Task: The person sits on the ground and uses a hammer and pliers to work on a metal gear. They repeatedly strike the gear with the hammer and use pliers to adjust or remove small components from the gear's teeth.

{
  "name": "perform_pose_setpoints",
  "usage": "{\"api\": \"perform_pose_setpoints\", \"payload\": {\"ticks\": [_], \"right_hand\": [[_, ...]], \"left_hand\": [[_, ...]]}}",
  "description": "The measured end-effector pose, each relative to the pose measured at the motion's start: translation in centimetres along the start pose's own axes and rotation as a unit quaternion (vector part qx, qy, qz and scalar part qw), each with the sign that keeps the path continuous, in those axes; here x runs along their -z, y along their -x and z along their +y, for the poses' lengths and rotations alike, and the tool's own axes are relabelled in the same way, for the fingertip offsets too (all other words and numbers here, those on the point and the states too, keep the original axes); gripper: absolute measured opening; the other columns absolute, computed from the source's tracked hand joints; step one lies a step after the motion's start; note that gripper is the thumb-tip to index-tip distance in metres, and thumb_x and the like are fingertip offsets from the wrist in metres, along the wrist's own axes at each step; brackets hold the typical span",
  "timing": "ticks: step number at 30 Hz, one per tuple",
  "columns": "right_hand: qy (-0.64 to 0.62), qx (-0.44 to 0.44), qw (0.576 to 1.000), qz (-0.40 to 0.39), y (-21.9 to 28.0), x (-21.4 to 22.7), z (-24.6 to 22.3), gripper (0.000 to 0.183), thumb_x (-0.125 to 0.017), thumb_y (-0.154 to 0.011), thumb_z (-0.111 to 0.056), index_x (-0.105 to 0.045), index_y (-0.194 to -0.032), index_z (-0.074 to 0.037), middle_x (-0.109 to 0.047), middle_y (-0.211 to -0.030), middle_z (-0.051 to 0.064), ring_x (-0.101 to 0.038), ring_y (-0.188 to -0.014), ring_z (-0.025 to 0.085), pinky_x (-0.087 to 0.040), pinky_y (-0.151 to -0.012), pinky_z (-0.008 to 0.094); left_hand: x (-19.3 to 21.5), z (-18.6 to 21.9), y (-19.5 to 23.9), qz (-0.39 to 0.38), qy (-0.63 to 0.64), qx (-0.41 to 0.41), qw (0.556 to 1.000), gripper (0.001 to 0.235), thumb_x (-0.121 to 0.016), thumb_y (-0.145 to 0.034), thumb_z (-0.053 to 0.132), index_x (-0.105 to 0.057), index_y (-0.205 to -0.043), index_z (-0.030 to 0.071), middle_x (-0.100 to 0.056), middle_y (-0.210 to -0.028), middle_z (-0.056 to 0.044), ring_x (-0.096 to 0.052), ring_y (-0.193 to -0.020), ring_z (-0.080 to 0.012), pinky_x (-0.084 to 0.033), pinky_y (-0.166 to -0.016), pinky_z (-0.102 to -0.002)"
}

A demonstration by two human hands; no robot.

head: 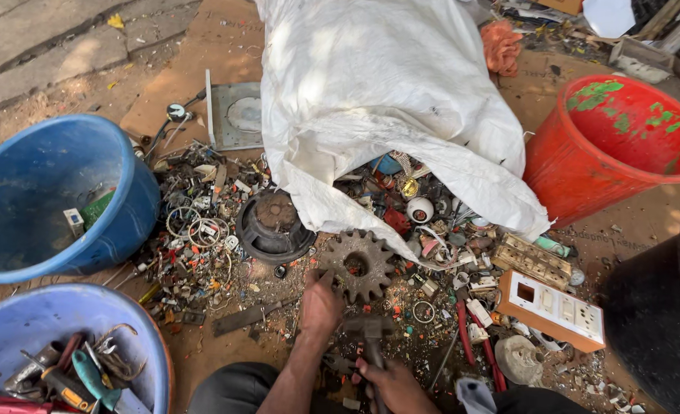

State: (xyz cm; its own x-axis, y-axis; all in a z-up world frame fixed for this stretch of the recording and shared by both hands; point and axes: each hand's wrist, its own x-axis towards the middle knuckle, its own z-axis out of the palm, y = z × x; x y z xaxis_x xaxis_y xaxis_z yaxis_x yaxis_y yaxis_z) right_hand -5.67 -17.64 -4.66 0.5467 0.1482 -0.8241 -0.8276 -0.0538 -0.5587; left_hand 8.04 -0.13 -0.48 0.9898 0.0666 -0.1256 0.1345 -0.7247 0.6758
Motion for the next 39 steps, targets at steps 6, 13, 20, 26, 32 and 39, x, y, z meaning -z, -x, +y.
{"api": "perform_pose_setpoints", "payload": {"ticks": [6, 13, 20, 26, 32, 39], "right_hand": [[0.175, 0.158, 0.942, 0.238, 5.3, -1.1, -4.4, 0.049, -0.065, -0.091, -0.023, -0.052, -0.135, -0.008, -0.072, -0.073, 0.01, -0.069, -0.054, 0.021, -0.057, -0.048, 0.043], [0.398, 0.27, 0.852, 0.209, 3.3, -1.9, -10.0, 0.075, -0.067, -0.092, -0.023, -0.034, -0.159, -0.011, -0.073, -0.083, 0.018, -0.07, -0.061, 0.026, -0.057, -0.054, 0.041], [0.384, 0.474, 0.738, 0.288, 1.0, -0.5, -6.8, 0.06, -0.062, -0.097, -0.022, -0.043, -0.15, 0.0, -0.072, -0.09, 0.027, -0.073, -0.059, 0.029, -0.06, -0.042, 0.038], [0.485, 0.395, 0.74, 0.247, -0.6, -0.4, -6.5, 0.066, -0.064, -0.095, -0.022, -0.041, -0.151, 0.002, -0.071, -0.098, 0.028, -0.074, -0.063, 0.031, -0.062, -0.046, 0.037], [0.434, 0.413, 0.757, 0.26, -0.7, 0.6, -6.1, 0.065, -0.063, -0.095, -0.023, -0.041, -0.149, 0.004, -0.072, -0.096, 0.027, -0.073, -0.059, 0.026, -0.062, -0.044, 0.038], [0.519, 0.29, 0.768, 0.238, -0.2, -0.5, -7.2, 0.073, -0.069, -0.09, -0.025, -0.04, -0.154, -0.004, -0.071, -0.089, 0.023, -0.069, -0.053, 0.026, -0.057, -0.046, 0.04]], "left_hand": [[1.3, 1.3, -0.5, -0.107, 0.007, 0.126, 0.986, 0.057, -0.053, -0.088, -0.011, -0.055, -0.142, 0.006, -0.036, -0.151, -0.027, -0.076, -0.081, -0.0275, -0.067, -0.058, -0.032], [0.1, -0.2, -0.4, -0.018, -0.007, 0.018, 1.0, 0.053, -0.056, -0.086, -0.012, -0.065, -0.135, 0.002, -0.054, -0.137, -0.025, -0.071, -0.097, -0.0294, -0.068, -0.066, -0.03], [-1.4, -2.2, -0.8, -0.049, 0.003, 0.067, 0.997, 0.056, -0.061, -0.08, -0.012, -0.063, -0.134, 0.003, -0.05, -0.137, -0.03, -0.068, -0.104, -0.0373, -0.065, -0.078, -0.038], [-2.1, -2.6, -0.9, -0.016, -0.027, 0.038, 0.999, 0.061, -0.063, -0.076, -0.013, -0.062, -0.136, -0.001, -0.046, -0.141, -0.038, -0.064, -0.109, -0.0462, -0.065, -0.076, -0.041], [-0.5, -1.4, -0.7, -0.035, 0.032, 0.083, 0.995, 0.054, -0.059, -0.08, -0.011, -0.062, -0.133, -0.002, -0.05, -0.143, -0.029, -0.074, -0.086, -0.0304, -0.067, -0.062, -0.034], [-1.6, -2.0, -1.2, -0.007, 0.035, 0.059, 0.998, 0.044, -0.058, -0.082, -0.014, -0.069, -0.124, -0.003, -0.053, -0.137, -0.032, -0.071, -0.078, -0.0256, -0.063, -0.052, -0.026]]}}
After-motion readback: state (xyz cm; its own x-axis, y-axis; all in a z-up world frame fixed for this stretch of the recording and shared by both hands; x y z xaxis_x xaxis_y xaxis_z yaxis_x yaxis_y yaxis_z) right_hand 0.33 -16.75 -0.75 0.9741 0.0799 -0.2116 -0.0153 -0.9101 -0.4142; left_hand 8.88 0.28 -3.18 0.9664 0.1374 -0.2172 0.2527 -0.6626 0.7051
